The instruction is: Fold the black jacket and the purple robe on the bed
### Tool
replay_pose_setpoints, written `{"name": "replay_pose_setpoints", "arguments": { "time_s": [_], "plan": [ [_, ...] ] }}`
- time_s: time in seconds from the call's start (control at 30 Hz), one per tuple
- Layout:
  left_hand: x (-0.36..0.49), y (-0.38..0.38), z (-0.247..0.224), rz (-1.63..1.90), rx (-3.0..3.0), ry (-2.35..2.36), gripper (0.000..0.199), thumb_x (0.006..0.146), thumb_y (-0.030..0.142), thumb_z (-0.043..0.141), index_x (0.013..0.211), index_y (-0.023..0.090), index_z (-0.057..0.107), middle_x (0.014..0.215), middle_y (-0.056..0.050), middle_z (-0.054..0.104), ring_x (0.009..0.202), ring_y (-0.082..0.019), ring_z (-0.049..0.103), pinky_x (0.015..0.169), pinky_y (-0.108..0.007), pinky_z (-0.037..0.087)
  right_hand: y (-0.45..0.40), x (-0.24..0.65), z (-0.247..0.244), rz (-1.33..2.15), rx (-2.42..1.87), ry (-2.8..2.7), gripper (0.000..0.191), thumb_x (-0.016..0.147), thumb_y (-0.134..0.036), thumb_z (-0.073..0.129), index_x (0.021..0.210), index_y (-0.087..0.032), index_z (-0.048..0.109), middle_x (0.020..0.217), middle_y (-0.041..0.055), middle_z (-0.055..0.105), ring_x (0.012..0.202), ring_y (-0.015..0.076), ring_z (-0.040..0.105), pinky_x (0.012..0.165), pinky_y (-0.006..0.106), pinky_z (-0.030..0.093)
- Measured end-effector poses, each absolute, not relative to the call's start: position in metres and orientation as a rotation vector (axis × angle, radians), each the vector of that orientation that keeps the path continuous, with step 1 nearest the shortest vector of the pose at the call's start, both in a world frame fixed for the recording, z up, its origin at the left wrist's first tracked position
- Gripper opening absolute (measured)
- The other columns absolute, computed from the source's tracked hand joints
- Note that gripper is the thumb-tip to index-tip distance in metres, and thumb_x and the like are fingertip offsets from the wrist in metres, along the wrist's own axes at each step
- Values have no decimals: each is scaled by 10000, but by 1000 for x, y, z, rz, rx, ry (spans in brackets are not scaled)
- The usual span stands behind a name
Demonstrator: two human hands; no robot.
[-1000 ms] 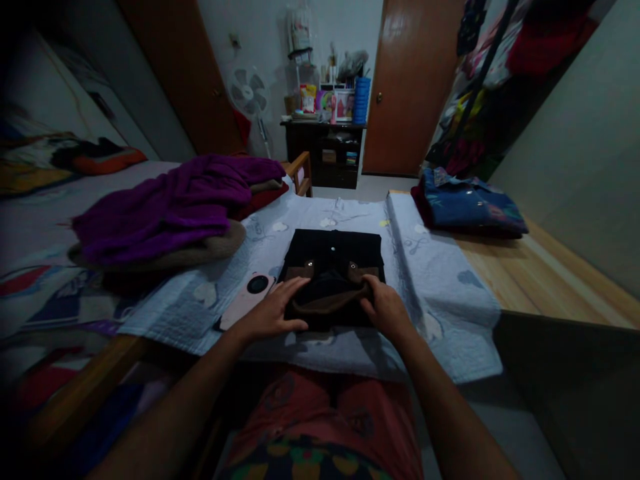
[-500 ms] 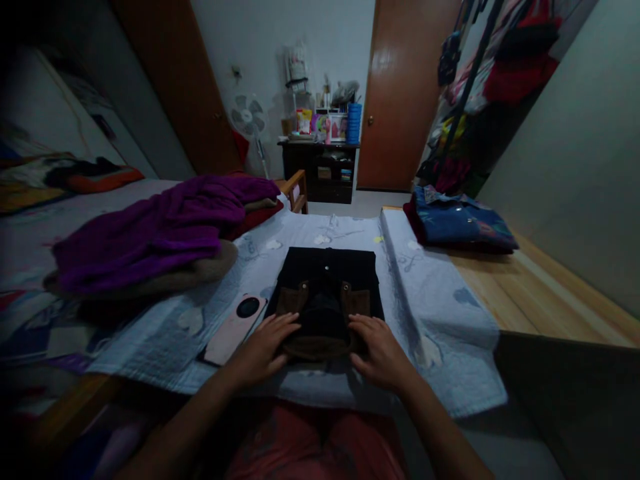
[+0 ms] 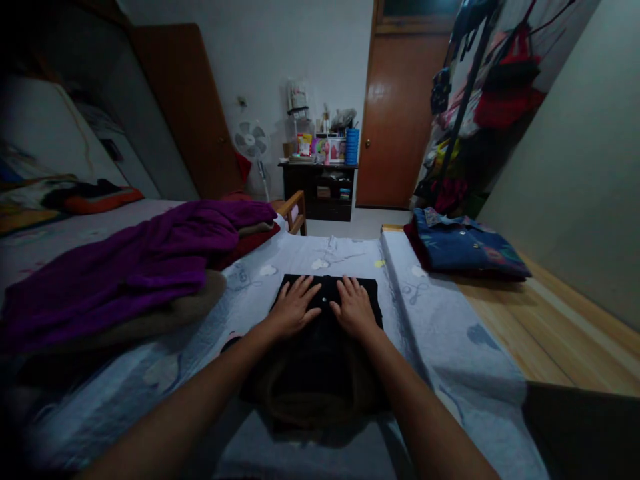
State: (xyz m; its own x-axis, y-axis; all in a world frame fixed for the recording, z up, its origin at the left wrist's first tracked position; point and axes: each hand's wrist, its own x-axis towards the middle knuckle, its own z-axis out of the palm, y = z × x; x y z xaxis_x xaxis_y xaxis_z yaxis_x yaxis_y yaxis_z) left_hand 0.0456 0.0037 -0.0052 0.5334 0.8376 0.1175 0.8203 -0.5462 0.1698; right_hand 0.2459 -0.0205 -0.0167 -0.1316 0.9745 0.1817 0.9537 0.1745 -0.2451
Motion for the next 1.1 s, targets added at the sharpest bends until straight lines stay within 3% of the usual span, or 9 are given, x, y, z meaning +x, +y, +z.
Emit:
{"name": "replay_pose_setpoints", "arguments": {
  "time_s": [0.2, 0.33, 0.4, 0.57, 0.73, 0.9, 1.1],
  "plan": [
    [38, 30, -33, 125, 2571, 1411, 664, 908, 573, 426, 1490, 282, 294, 1589, -72, 227, 1449, -310, 192, 1121, -566, 220, -13, 253, -36, 166, -1913, -2219, 636, 927, -451, 442, 1483, -163, 337, 1573, 67, 251, 1450, 276, 190, 1160, 451, 165],
    [39, 53, -20, 340, 2590, 1426, 491, 938, 549, 365, 1269, 244, 563, 1372, -82, 542, 1266, -274, 472, 1050, -459, 353, 12, 263, -16, 221, -1885, -2172, 483, 955, -458, 365, 1275, -175, 591, 1344, 109, 579, 1261, 258, 494, 1053, 374, 332],
    [42, 73, -14, 420, 2582, 1462, 438, 963, 486, 327, 1170, 226, 611, 1287, -77, 597, 1206, -240, 520, 1039, -413, 369, 35, 272, -7, 213, -1929, -2078, 481, 983, -415, 280, 1166, -165, 648, 1183, 119, 670, 1137, 232, 582, 992, 330, 375],
    [53, 139, -20, 75, 2492, 1466, 487, 946, 430, 348, 1345, 191, 489, 1504, -93, 398, 1395, -226, 331, 1122, -376, 282, 92, 301, -18, 295, -2130, -1938, 520, 968, -400, 331, 1341, -86, 510, 1361, 155, 548, 1268, 223, 486, 1035, 295, 342],
    [75, 192, -36, -201, 2393, 1429, 684, 859, 561, 449, 1443, 213, 379, 1562, -123, 282, 1433, -316, 251, 1112, -494, 283, 114, 316, -50, 379, -2236, -1935, 553, 922, -443, 428, 1393, -157, 469, 1486, 145, 405, 1365, 261, 363, 1079, 384, 299],
    [100, 215, -52, -280, 2385, 1370, 806, 823, 652, 440, 1504, 267, 248, 1607, -91, 110, 1468, -321, 112, 1125, -583, 190, 120, 319, -71, 425, -2310, -1933, 539, 929, -469, 380, 1396, -210, 457, 1538, 136, 311, 1408, 316, 275, 1086, 527, 246],
    [117, 235, -70, -244, 2377, 1456, 860, 803, 725, 386, 1526, 309, 176, 1614, -64, 1, 1470, -344, -28, 1104, -667, 68, 119, 323, -82, 383, -2286, -1906, 525, 939, -461, 372, 1408, -236, 442, 1554, 109, 290, 1429, 307, 232, 1102, 539, 212]
  ]
}}
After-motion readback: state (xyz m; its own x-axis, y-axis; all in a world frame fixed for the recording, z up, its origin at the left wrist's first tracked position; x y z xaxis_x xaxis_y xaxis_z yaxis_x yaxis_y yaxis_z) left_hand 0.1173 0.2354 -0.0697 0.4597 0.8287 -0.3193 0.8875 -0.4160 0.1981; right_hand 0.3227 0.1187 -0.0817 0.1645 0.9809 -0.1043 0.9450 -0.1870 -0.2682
